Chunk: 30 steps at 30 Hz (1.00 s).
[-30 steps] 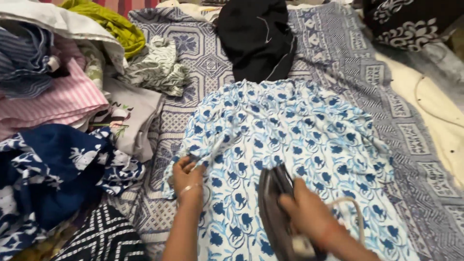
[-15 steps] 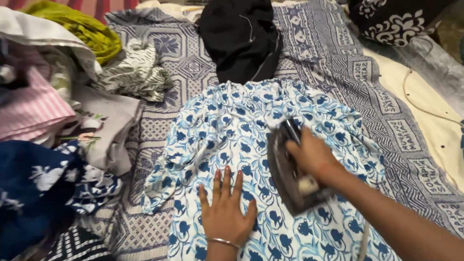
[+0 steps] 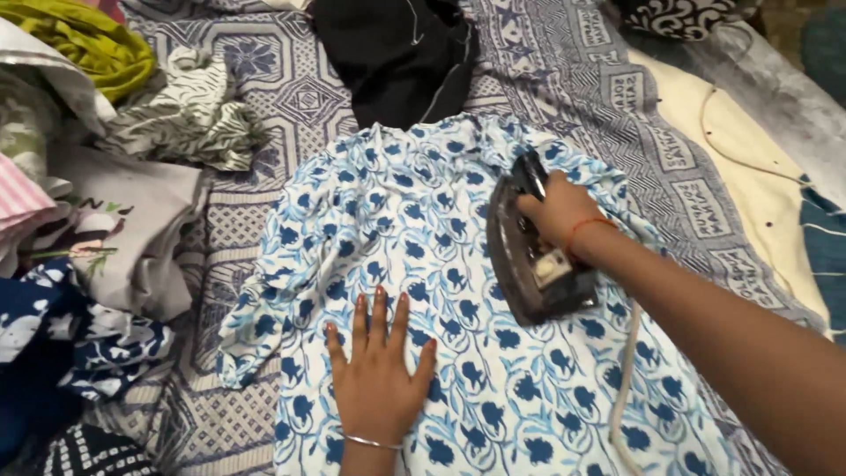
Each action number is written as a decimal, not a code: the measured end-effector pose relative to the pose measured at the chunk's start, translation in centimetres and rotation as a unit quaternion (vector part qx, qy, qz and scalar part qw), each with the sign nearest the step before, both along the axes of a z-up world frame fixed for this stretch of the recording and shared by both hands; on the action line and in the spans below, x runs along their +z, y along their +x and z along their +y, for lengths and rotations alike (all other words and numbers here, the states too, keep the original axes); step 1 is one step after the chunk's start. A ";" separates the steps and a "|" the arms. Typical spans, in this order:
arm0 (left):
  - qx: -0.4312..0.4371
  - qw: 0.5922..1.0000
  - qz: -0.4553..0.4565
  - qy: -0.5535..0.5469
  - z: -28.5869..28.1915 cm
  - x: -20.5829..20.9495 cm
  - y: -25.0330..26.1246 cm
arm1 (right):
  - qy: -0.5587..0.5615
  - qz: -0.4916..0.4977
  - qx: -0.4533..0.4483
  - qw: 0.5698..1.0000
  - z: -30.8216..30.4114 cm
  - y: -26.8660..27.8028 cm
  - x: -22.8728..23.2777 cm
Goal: Ironing a variety of clothes including shirts and pants on a flat surface.
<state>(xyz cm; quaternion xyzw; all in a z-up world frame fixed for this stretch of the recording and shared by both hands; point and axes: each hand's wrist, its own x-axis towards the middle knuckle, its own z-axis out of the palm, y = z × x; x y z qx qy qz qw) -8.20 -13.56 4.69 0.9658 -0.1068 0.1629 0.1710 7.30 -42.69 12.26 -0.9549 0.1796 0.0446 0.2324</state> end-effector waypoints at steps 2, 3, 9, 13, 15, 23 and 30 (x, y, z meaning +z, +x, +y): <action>-0.005 1.000 0.004 0.008 0.1 -0.4 0.2 | 0.006 0.023 -0.015 1.000 -1.6 -2.9 0.4; -0.002 0.999 0.017 0.027 0.1 -0.6 0.3 | 0.000 0.028 -0.019 0.999 -2.3 -4.3 0.6; 0.006 0.995 0.058 0.077 1.1 -1.6 -2.0 | -0.007 0.040 -0.060 0.997 -6.8 -14.7 0.9; 0.046 0.992 0.084 0.083 2.3 -1.1 -5.8 | 0.013 0.068 -0.076 0.995 -9.0 -22.1 0.3; 0.066 0.990 0.088 0.085 2.8 -1.2 -7.6 | 0.027 0.096 -0.093 0.991 -8.3 -25.3 2.1; 0.156 0.978 0.095 0.100 4.4 -2.3 -9.8 | 0.009 0.118 -0.085 0.989 -7.3 -32.6 2.2; 0.227 0.972 0.020 0.064 4.2 -4.1 -10.8 | 0.360 0.175 -0.212 0.892 -9.6 -30.9 3.6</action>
